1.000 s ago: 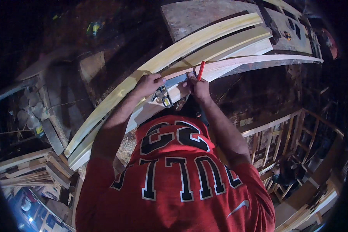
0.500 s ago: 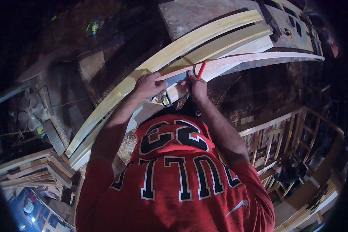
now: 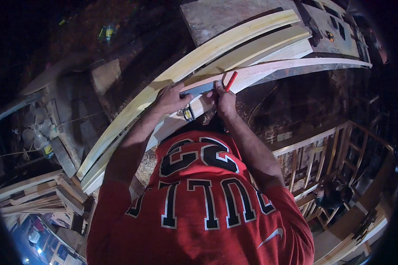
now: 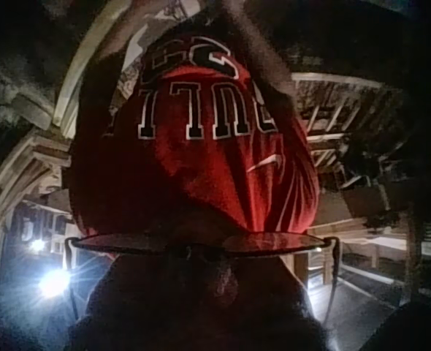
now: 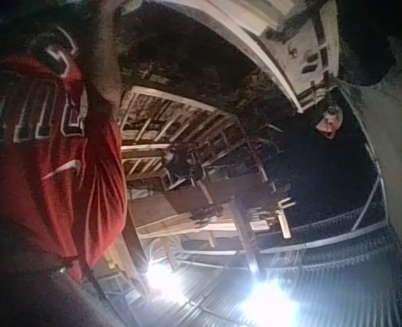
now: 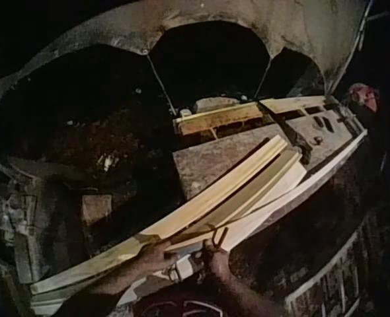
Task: The person measures a wooden plank with a tape measure and marks it with a pencil, then uses a square to draw lines across multiple planks.
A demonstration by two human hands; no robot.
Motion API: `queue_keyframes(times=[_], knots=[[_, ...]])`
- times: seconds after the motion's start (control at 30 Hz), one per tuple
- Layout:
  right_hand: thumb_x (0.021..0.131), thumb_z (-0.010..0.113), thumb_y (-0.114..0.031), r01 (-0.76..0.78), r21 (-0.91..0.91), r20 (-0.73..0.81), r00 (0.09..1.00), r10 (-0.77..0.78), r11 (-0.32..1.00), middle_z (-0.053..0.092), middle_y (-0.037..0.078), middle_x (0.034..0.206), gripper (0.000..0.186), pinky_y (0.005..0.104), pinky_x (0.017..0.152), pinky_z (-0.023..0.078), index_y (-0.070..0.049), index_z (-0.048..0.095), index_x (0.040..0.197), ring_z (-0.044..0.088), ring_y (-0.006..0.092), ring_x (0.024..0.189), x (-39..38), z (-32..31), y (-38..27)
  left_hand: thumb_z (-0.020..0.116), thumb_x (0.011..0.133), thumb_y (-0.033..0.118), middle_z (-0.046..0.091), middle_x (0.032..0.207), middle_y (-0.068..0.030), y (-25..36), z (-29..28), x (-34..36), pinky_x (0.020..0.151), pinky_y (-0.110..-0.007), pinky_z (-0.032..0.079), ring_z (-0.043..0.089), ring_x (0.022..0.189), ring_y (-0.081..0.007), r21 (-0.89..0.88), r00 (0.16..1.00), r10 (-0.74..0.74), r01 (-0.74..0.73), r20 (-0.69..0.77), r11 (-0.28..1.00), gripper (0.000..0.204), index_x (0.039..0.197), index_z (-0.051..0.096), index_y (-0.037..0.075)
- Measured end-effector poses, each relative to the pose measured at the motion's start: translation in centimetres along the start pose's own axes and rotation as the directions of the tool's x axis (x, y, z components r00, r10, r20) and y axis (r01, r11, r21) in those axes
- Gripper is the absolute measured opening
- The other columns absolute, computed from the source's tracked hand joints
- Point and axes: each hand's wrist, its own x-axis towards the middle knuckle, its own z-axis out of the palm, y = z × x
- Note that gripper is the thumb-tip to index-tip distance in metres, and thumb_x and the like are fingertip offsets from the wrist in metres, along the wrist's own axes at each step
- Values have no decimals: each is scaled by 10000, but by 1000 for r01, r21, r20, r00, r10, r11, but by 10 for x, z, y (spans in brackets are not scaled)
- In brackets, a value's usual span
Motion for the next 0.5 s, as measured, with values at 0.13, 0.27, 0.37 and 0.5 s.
queue_keyframes(times=[0.13,0.27,0.37,0.5], knots=[[1045,555,-432,9,-31,-9,1000,-9,999,643,40,633,476,288,401,343,-65,680,769,497,126,451,4,-3,4,691,866,559,708,1066,-199,-4,4,1,888,-480,538,684,1010,-390,42,999,26,-25,-23,999,587,1201,644,79],[1042,561,-437,-8,-87,-2,1000,8,996,628,36,613,490,286,394,339,-67,673,740,485,127,434,8,-8,8,696,870,555,701,1124,-195,1,-1,1,922,-477,531,678,1049,-386,26,1000,19,-18,-13,999,602,1231,639,77],[1039,567,-443,21,-117,-25,999,-24,993,623,36,607,496,285,392,336,-64,668,736,483,126,432,15,-8,15,684,880,488,703,1107,-225,3,-4,1,933,-496,519,666,1080,-396,-80,999,11,-8,42,997,529,1142,656,30],[1037,572,-447,26,-132,-40,999,-31,991,622,36,606,499,284,399,336,-65,662,729,489,123,438,16,-7,15,691,880,498,714,1072,-207,-3,2,1,902,-490,528,684,1032,-383,-82,998,52,-54,-27,995,498,1115,677,59]])
